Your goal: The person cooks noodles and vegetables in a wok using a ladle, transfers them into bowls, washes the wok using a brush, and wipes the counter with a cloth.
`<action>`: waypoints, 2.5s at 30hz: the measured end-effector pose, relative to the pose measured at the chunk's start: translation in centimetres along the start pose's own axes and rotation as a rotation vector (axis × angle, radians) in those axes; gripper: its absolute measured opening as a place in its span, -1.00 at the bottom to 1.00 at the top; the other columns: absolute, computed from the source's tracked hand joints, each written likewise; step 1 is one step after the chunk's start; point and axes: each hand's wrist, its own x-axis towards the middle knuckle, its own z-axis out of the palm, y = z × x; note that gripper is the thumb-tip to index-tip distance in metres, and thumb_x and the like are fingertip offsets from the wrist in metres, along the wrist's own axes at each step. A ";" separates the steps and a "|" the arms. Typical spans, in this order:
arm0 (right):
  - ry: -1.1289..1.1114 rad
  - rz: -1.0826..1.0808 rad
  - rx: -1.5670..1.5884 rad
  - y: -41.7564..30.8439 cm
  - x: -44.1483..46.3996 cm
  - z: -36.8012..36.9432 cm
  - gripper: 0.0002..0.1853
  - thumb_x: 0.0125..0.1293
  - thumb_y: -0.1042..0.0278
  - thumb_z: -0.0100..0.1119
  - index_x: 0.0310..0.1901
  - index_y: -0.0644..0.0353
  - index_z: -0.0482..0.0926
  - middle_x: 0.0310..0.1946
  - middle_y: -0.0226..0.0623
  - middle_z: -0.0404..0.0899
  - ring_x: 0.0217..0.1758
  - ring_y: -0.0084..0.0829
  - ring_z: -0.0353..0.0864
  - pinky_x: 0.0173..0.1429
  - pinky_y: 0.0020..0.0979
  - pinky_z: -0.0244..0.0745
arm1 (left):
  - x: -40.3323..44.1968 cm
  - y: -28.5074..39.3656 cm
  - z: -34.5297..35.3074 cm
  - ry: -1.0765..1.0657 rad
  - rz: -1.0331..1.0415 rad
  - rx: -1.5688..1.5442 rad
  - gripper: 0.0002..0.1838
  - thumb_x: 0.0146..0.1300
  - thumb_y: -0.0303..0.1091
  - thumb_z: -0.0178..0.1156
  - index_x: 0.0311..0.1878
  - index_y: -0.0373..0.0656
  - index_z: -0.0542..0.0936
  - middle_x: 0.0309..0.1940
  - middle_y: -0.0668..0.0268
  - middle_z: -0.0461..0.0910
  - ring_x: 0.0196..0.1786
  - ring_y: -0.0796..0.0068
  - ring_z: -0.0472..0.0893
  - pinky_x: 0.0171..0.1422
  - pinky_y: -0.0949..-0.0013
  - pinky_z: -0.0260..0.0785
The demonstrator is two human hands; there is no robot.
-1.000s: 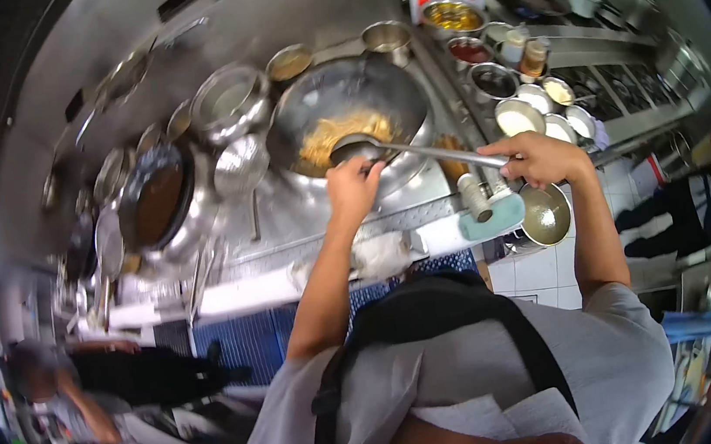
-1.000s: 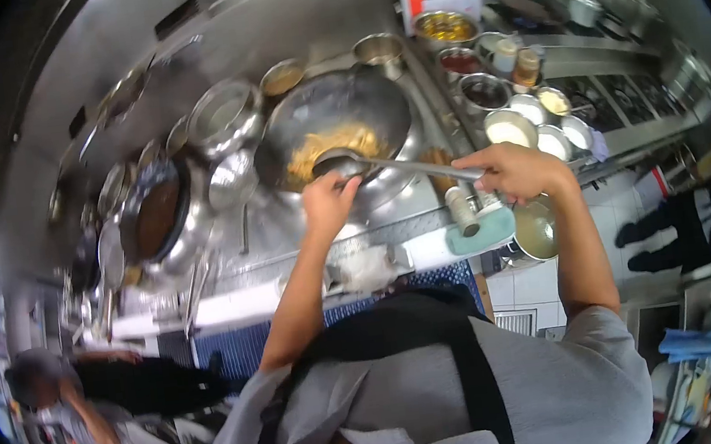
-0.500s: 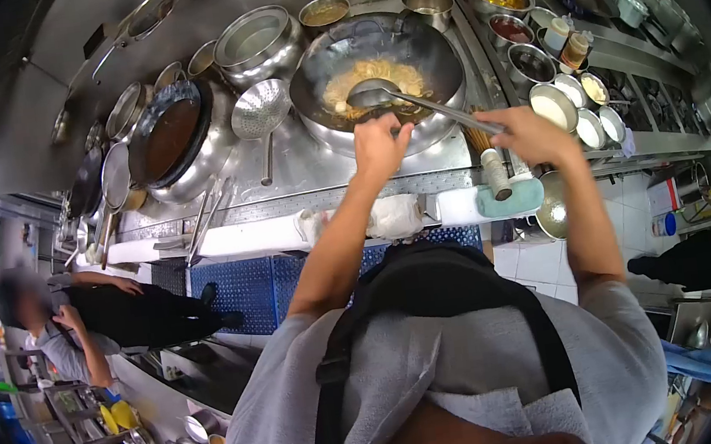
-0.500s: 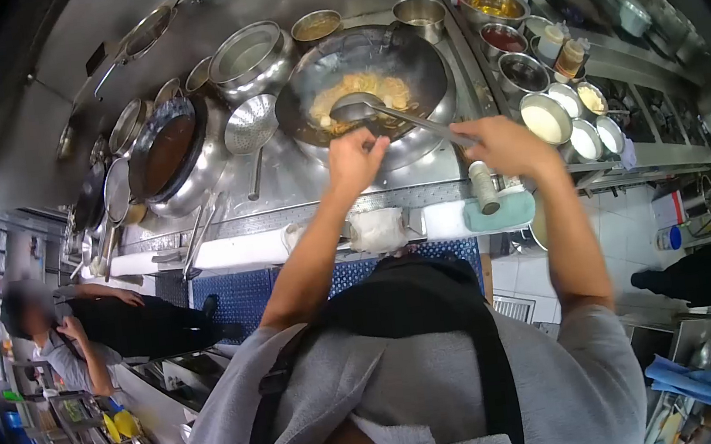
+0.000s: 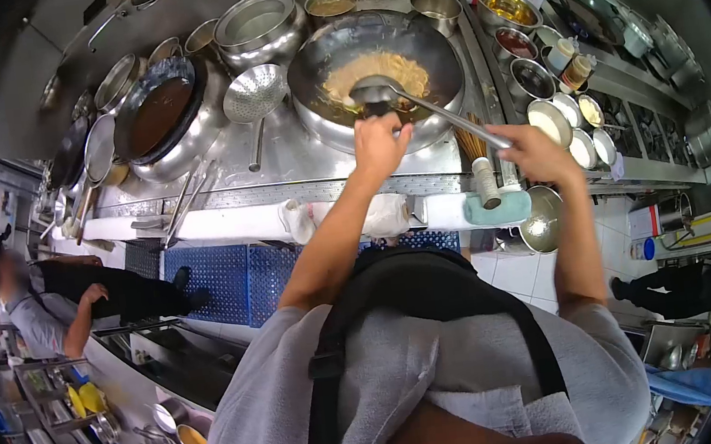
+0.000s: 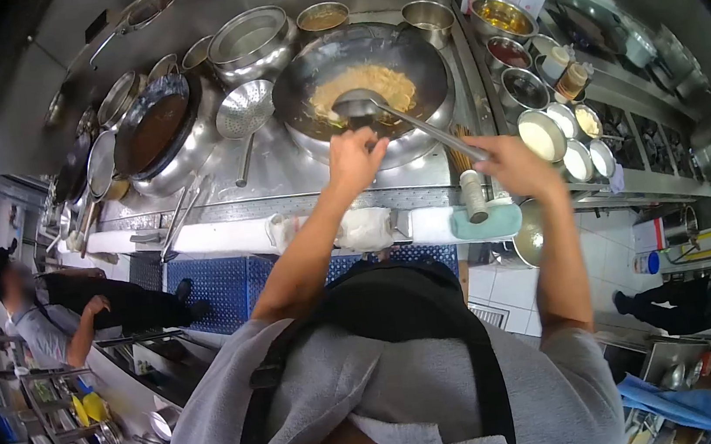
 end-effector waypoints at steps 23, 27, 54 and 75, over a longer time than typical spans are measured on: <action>0.193 -0.116 -0.134 4.2 11.3 4.7 -0.50 0.28 0.43 0.32 0.29 0.18 0.63 0.09 0.12 0.71 0.19 0.09 0.69 0.32 -0.10 0.57 | 1.2 -7.3 3.4 -0.157 -0.076 0.009 -0.70 0.16 -0.13 0.55 -0.40 -0.13 0.69 -0.48 0.11 0.69 -0.38 0.09 0.67 -0.11 0.10 0.45; 0.155 -0.123 -0.097 5.8 13.5 9.7 -0.41 0.28 0.44 0.34 0.38 0.15 0.55 0.14 0.10 0.69 0.22 0.05 0.68 0.32 -0.10 0.55 | 1.3 -7.3 3.4 -0.182 -0.082 0.022 -0.69 0.17 -0.10 0.53 -0.40 -0.13 0.70 -0.47 0.11 0.69 -0.37 0.09 0.67 -0.08 0.11 0.44; -0.157 0.062 0.335 0.3 -2.8 -4.1 -0.37 0.41 0.59 0.16 0.52 0.06 0.44 -0.42 -0.43 0.53 -0.65 -0.69 0.37 -0.59 -0.51 0.29 | -0.4 3.3 -4.6 -0.085 0.042 0.010 -0.77 0.17 -0.15 0.52 -0.39 -0.09 0.76 -0.54 0.26 0.62 -0.37 0.24 0.57 -0.12 0.15 0.31; 0.098 0.061 -0.152 8.9 -0.3 -4.1 -0.41 0.22 0.55 0.39 0.33 0.06 0.64 0.09 -0.03 0.77 0.04 -0.38 0.72 0.20 -0.28 0.58 | 0.7 -7.5 3.9 -0.312 -0.154 0.042 -0.78 0.20 -0.20 0.49 -0.22 -0.10 0.71 -0.27 0.21 0.70 -0.10 0.13 0.64 0.12 0.07 0.36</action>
